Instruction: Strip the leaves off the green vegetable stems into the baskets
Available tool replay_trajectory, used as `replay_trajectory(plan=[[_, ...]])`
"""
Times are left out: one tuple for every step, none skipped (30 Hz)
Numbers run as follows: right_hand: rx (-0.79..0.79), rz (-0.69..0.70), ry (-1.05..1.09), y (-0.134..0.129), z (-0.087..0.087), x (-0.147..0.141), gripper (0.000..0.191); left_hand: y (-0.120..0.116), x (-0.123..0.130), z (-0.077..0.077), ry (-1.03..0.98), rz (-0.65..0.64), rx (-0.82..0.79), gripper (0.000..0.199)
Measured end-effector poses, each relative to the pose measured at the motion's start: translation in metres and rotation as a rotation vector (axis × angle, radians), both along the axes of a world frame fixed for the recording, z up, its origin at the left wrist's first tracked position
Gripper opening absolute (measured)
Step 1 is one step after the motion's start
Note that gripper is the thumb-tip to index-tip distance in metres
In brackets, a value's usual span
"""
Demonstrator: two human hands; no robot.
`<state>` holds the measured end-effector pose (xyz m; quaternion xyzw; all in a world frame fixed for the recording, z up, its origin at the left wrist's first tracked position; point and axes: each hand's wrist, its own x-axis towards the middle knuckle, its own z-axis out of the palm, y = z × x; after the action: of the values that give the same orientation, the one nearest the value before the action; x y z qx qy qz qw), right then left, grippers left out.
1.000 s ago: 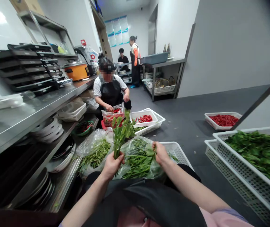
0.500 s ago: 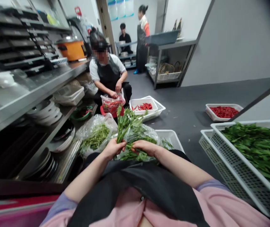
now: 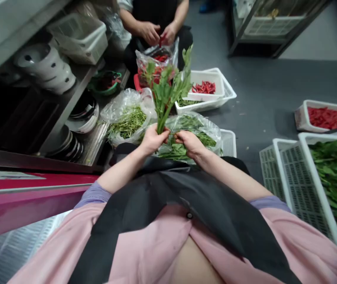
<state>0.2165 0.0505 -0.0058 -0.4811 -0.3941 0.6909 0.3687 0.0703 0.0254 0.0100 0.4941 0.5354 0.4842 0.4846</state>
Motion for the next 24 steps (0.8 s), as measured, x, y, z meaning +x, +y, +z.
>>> replay_trajectory(plan=[[-0.046,-0.092,0.007,0.005,-0.004,0.001,0.017,0.003,-0.003,-0.002,0.033,0.039,0.039,0.015],[-0.097,-0.183,0.016,0.011,-0.007,0.004,0.019,0.008,-0.009,-0.004,0.065,0.094,0.066,0.012],[-0.136,-0.264,0.032,0.016,-0.01,0.009,0.021,0.015,-0.019,-0.006,0.098,0.16,0.078,0.01],[-0.152,-0.325,0.06,0.021,-0.012,0.015,0.022,0.025,-0.034,-0.009,0.132,0.234,0.072,0.008],[-0.141,-0.359,0.1,0.025,-0.013,0.023,0.022,0.035,-0.05,-0.013,0.169,0.314,0.051,0.007],[-0.105,-0.363,0.148,0.028,-0.013,0.031,0.024,0.046,-0.069,-0.017,0.205,0.375,0.003,0.007],[-0.059,-0.343,0.194,0.028,-0.012,0.038,0.027,0.057,-0.088,-0.021,0.228,0.423,-0.064,0.006],[-0.018,-0.307,0.226,0.028,-0.01,0.044,0.03,0.066,-0.105,-0.026,0.247,0.471,-0.128,0.007],[0.016,-0.272,0.236,0.026,-0.008,0.048,0.034,0.073,-0.119,-0.03,0.251,0.496,-0.189,0.008],[0.041,-0.244,0.228,0.023,-0.006,0.051,0.037,0.079,-0.129,-0.034,0.235,0.507,-0.239,0.01],[0.059,-0.226,0.208,0.02,-0.004,0.051,0.039,0.081,-0.136,-0.036,0.2,0.495,-0.272,0.012],[0.07,-0.21,0.181,0.016,-0.001,0.051,0.04,0.082,-0.138,-0.037,0.142,0.458,-0.286,0.015],[0.077,-0.191,0.152,0.013,0.001,0.05,0.04,0.08,-0.137,-0.037,0.068,0.399,-0.283,0.018],[0.089,-0.162,0.117,0.01,0.004,0.048,0.039,0.076,-0.132,-0.035,-0.017,0.326,-0.264,0.021],[0.116,-0.125,0.073,0.008,0.006,0.046,0.037,0.071,-0.126,-0.032,-0.107,0.244,-0.238,0.023],[0.162,-0.078,0.015,0.005,0.009,0.044,0.035,0.064,-0.118,-0.027,-0.196,0.163,-0.214,0.025],[0.23,-0.032,-0.062,0.003,0.012,0.042,0.031,0.057,-0.109,-0.022,-0.279,0.086,-0.198,0.026],[0.322,-0.002,-0.154,0.002,0.014,0.042,0.028,0.05,-0.101,-0.017,-0.354,0.015,-0.194,0.027],[0.439,0.004,-0.255,0.0,0.016,0.042,0.024,0.043,-0.092,-0.011,-0.418,-0.053,-0.201,0.028],[0.578,-0.006,-0.356,-0.001,0.018,0.042,0.022,0.036,-0.083,-0.006,-0.47,-0.117,-0.216,0.029],[0.732,-0.029,-0.452,-0.001,0.021,0.044,0.021,0.029,-0.076,-0.001,-0.509,-0.181,-0.239,0.029],[0.891,-0.057,-0.539,-0.002,0.023,0.046,0.021,0.023,-0.068,0.003,-0.533,-0.242,-0.264,0.029],[1.042,-0.083,-0.618,-0.001,0.025,0.049,0.023,0.017,-0.062,0.006,-0.545,-0.295,-0.291,0.029],[1.171,-0.099,-0.693,-0.001,0.028,0.052,0.025,0.012,-0.056,0.009,-0.548,-0.338,-0.314,0.029]])
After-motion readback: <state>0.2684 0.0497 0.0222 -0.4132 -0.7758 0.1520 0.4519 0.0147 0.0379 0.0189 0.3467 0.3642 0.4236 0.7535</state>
